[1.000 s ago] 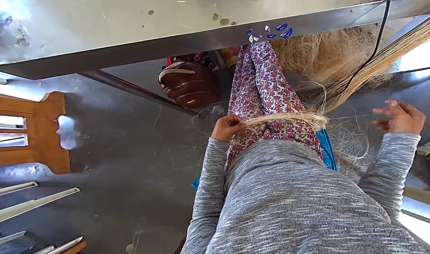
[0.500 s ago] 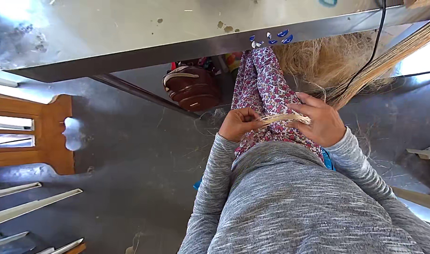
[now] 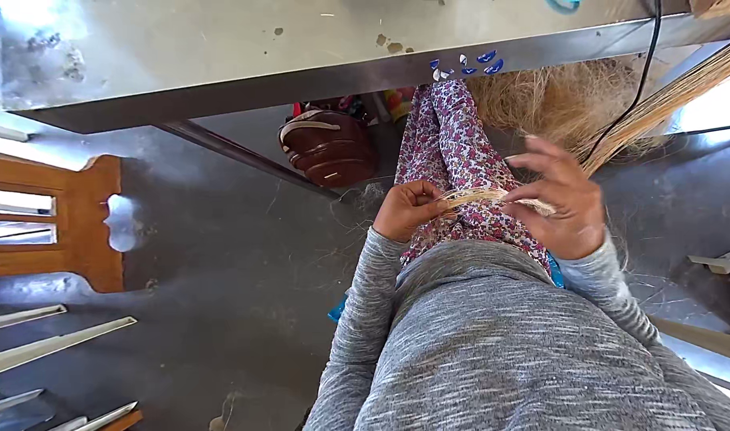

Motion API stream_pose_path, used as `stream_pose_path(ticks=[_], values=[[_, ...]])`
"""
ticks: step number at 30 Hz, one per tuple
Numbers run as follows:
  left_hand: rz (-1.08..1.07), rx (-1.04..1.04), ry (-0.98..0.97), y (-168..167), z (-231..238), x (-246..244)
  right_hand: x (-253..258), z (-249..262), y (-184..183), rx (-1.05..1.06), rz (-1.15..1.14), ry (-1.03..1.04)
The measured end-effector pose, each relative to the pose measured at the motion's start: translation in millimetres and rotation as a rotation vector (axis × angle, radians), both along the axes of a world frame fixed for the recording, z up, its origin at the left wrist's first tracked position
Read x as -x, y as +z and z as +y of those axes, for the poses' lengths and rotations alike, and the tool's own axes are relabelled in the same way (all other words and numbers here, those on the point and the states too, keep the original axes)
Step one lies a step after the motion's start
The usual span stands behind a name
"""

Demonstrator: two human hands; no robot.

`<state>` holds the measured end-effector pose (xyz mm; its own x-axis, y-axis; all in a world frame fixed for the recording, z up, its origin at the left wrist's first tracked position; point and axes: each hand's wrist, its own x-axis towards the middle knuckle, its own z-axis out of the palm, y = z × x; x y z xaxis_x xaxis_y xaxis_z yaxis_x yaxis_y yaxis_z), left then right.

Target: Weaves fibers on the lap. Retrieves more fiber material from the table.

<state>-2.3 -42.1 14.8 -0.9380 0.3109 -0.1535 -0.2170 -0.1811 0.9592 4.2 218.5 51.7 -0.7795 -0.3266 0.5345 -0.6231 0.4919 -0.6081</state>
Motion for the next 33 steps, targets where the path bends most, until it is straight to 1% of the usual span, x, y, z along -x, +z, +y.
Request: stream_pose_path(ticks=[2,3,5,8,12,16,18,21,25,28,33], values=[[-0.014,-0.027,-0.002,1,3,-1,3,-17,-19,0.024,0.027,0.094],[-0.019,-0.038,-0.006,2,4,-1,5,-24,-28,0.014,0.064,0.105],[-0.014,-0.050,-0.010,2,5,-1,9,-29,-40,-0.006,0.129,0.092],[-0.018,-0.050,-0.007,2,3,-1,9,-29,-43,0.016,0.128,0.069],[-0.035,-0.061,0.025,4,2,-1,5,-21,-41,0.043,0.052,0.098],[-0.021,-0.043,0.041,2,2,0,2,-14,-41,0.018,-0.050,0.169],[0.018,-0.023,0.033,-2,2,1,2,-15,-42,0.084,-0.083,0.158],[0.053,-0.034,-0.023,-5,1,2,7,-21,-43,0.238,-0.144,0.130],[0.044,-0.049,-0.045,-4,0,1,17,-24,-36,0.215,-0.340,0.163],[0.057,-0.047,-0.055,-3,-3,2,18,-29,-35,0.337,-0.452,0.171],[0.076,0.034,-0.080,0,-6,2,19,-35,-39,0.443,-0.484,0.108]])
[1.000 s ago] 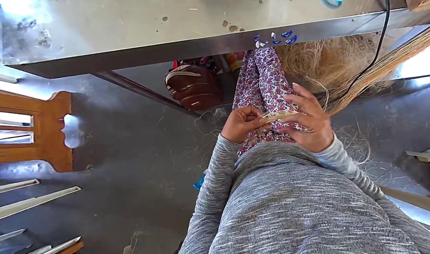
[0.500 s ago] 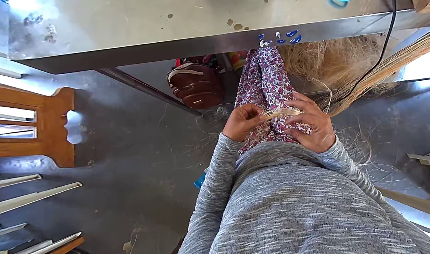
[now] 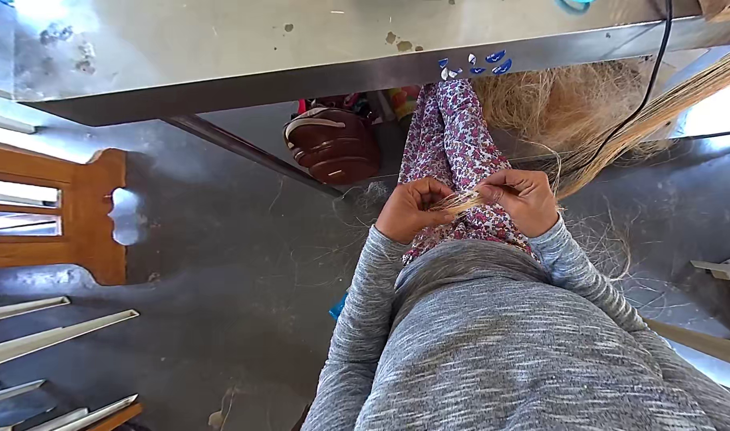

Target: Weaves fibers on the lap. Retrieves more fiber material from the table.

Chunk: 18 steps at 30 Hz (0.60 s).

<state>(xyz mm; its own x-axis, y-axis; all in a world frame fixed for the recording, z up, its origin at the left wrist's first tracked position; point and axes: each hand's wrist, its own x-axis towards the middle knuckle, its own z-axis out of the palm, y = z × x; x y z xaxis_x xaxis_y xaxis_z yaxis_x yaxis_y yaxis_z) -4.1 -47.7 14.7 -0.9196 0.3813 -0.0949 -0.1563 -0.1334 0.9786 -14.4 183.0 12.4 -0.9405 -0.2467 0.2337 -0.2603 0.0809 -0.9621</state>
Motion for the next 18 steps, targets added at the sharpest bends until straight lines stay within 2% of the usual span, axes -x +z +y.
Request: stream_pose_path(ticks=[6,13,18], values=[[-0.006,0.032,-0.034,1,1,-1,-1,-4,-2,0.049,-0.041,-0.046],[0.072,0.127,0.209,1,10,-2,-3,-4,-3,-0.014,0.004,-0.041],[0.146,0.118,0.345,-3,16,-2,-6,-1,-6,-0.055,-0.013,-0.037]])
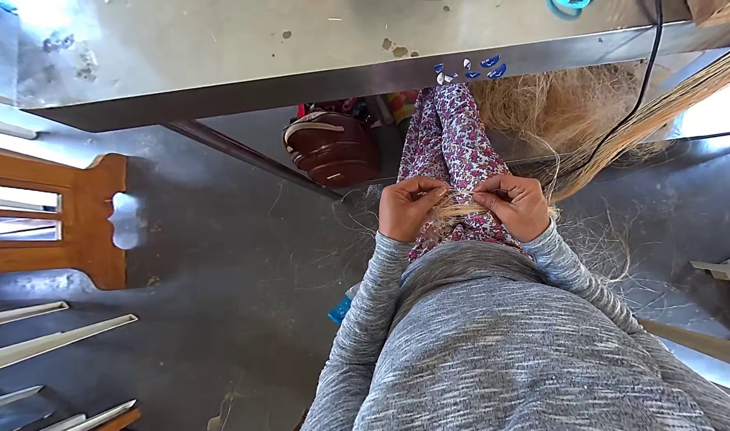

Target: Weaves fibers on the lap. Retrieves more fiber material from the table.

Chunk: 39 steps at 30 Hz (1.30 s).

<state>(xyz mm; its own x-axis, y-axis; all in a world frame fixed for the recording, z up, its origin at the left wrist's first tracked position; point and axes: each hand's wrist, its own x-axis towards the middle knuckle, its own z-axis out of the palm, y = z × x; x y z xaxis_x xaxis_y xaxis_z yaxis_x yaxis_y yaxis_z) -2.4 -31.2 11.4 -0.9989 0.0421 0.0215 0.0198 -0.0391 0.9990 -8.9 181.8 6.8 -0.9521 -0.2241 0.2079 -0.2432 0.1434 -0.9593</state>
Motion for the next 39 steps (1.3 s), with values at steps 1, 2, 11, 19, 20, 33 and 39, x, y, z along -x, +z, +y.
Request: stream_pose_path(ticks=[1,2,11,19,20,33,39], values=[[0.005,0.000,0.025,-1,1,0,0,1,-1,-0.002,-0.002,0.003],[0.005,-0.013,0.049,-1,3,0,0,1,-1,-0.003,-0.006,0.009],[-0.059,-0.119,0.083,-6,9,0,-1,2,-4,-0.035,-0.049,0.039],[-0.243,0.042,0.045,1,13,1,-1,3,-9,0.123,-0.081,0.037],[-0.219,0.072,0.043,1,15,0,-1,3,-9,0.131,-0.086,0.028],[0.375,0.539,0.297,6,-11,2,-1,4,-12,0.125,-0.177,-0.023],[-0.232,0.047,-0.347,27,-3,-48,-2,-1,-9,0.149,-0.139,-0.134]])
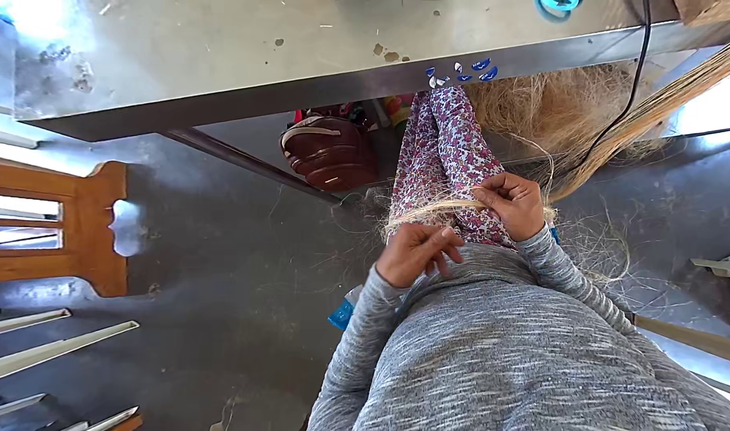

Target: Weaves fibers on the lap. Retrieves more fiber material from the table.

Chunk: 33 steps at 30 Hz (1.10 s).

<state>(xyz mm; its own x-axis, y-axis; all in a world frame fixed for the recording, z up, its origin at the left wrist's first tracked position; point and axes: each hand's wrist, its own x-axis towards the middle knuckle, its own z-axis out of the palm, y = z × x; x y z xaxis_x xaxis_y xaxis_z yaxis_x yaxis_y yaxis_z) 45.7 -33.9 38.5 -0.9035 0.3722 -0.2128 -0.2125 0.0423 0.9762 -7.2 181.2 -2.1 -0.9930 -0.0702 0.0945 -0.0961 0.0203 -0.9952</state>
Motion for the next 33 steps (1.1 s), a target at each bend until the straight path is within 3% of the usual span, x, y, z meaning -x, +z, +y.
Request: stream_pose_path(ticks=[2,4,7,13,21,25,29,33], values=[[-0.271,-0.204,0.061,-22,12,1,-1,-2,0,0.035,-0.009,0.019],[-0.386,-0.344,0.304,-35,23,8,-3,-4,1,0.066,-0.017,0.059],[-0.414,-0.400,0.525,-33,32,19,-4,-5,3,0.065,-0.029,0.126],[-0.416,-0.369,0.646,-36,35,23,-3,-6,0,-0.004,-0.018,0.138],[-0.353,-0.367,0.596,-37,32,10,1,-2,-1,0.150,-0.112,0.019],[-0.376,-0.452,0.591,-37,33,7,2,0,-1,0.129,-0.095,0.023],[-0.431,-0.598,0.405,-44,34,10,-1,-1,3,0.104,-0.096,0.050],[-0.455,-0.555,0.426,-47,43,15,-5,-3,2,0.074,-0.021,0.091]])
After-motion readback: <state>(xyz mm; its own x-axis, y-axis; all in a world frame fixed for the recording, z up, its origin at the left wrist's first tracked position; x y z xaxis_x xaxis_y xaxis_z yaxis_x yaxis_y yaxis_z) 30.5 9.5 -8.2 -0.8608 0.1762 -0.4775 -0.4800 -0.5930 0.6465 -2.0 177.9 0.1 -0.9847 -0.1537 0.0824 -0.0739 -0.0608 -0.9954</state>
